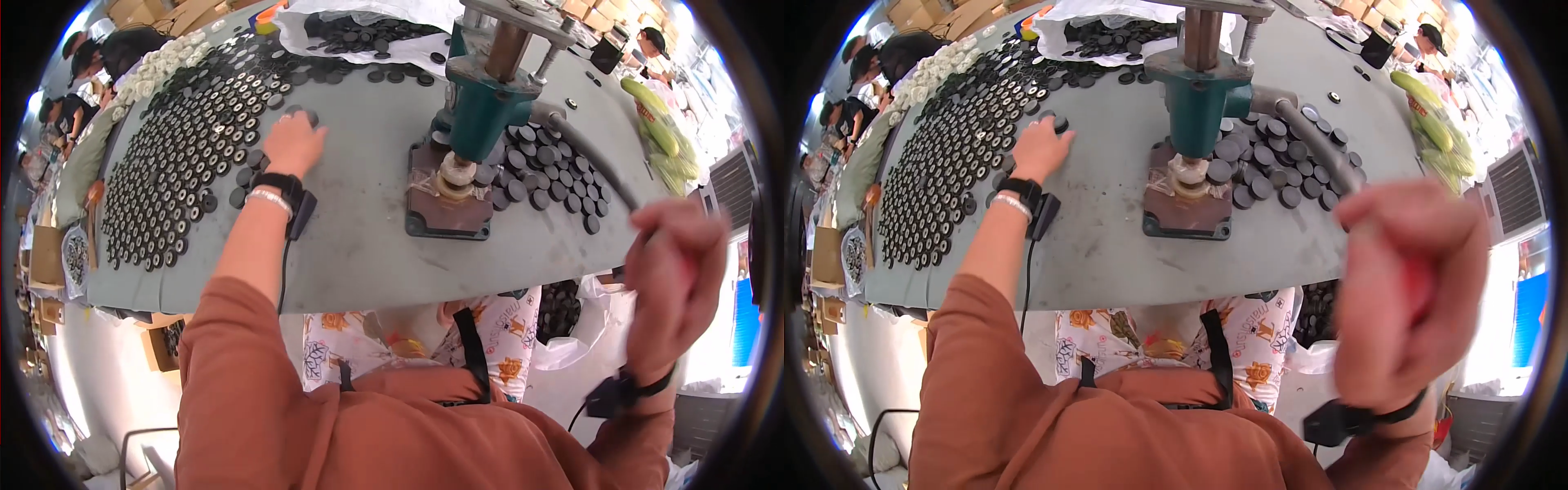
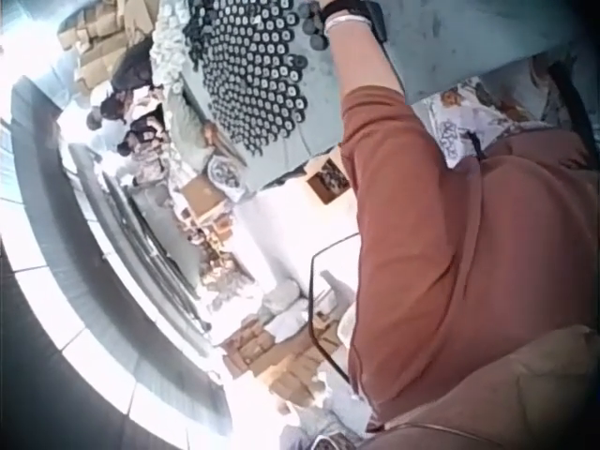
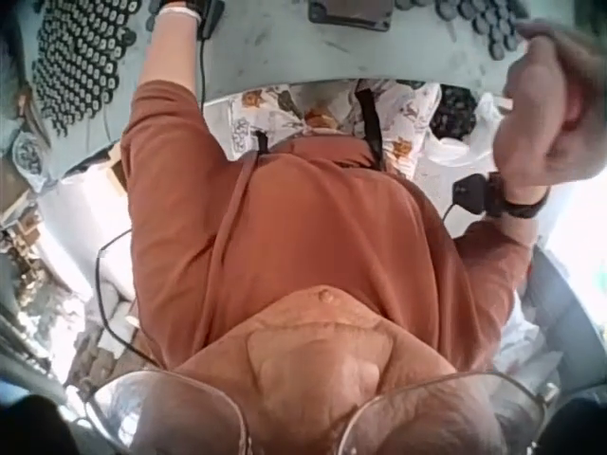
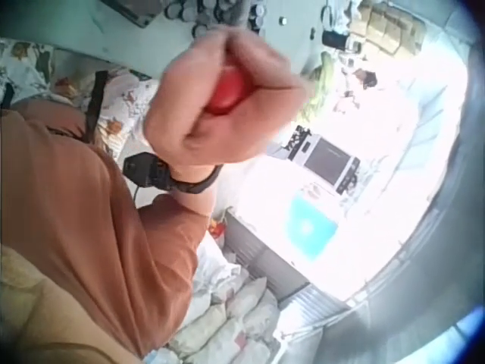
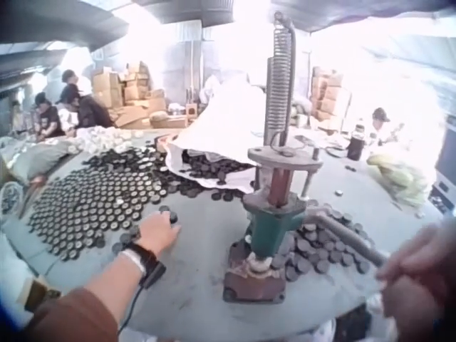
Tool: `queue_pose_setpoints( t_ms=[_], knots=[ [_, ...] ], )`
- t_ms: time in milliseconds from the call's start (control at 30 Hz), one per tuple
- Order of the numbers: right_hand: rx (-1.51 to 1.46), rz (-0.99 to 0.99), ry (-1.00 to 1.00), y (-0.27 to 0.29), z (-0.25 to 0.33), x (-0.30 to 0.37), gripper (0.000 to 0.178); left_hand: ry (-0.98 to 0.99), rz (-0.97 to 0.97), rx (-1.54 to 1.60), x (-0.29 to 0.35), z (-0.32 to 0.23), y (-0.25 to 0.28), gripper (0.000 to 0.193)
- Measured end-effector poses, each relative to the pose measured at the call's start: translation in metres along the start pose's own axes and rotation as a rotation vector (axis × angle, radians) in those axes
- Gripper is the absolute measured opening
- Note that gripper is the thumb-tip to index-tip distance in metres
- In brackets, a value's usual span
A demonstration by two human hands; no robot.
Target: The person places a black cap and a metal bearing into a press, pulls the lever, and removes the assembled part. After repeating this, the person pours more caps from a bag and sorts through the finished units on the table.
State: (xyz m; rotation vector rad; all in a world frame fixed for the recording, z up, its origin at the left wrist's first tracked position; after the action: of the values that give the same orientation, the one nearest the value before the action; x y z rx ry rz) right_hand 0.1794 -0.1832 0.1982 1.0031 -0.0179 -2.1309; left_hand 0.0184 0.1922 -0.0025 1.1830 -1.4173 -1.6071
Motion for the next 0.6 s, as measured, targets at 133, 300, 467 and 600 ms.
queue_pose_setpoints(
  t_ms=[133,300,467,600],
  knots=[
    [0.125,-0.201,-0.072,0.012,0.009,-0.072,0.021,-0.041,0.09,-0.068,-0.026,-0.021,-0.004,0.048],
    [0.306,-0.176,-0.15,0.034,-0.003,-0.104,0.025,-0.151,0.075,-0.027,-0.016,-0.036,-0.012,0.033],
    [0.304,-0.187,-0.15,0.061,-0.026,-0.109,0.024,-0.462,-0.02,0.469,0.057,-0.088,0.025,0.048],
    [0.245,-0.162,-0.14,0.062,-0.048,-0.112,0.024,-0.342,0.092,1.032,0.107,-0.113,0.04,0.052]
  ],
)
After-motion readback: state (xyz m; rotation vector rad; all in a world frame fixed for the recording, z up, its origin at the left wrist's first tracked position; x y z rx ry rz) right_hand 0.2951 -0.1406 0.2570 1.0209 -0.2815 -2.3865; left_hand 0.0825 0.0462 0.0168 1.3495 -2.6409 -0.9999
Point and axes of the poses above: each hand's wrist, its own x-axis away from the middle knuckle, its own y-axis out of the back of the hand, z = x × y, the point moved 7 cm from there along -x, towards the middle knuckle, and after that the axes turned 7 degrees about -x, right-handed, at the moved point
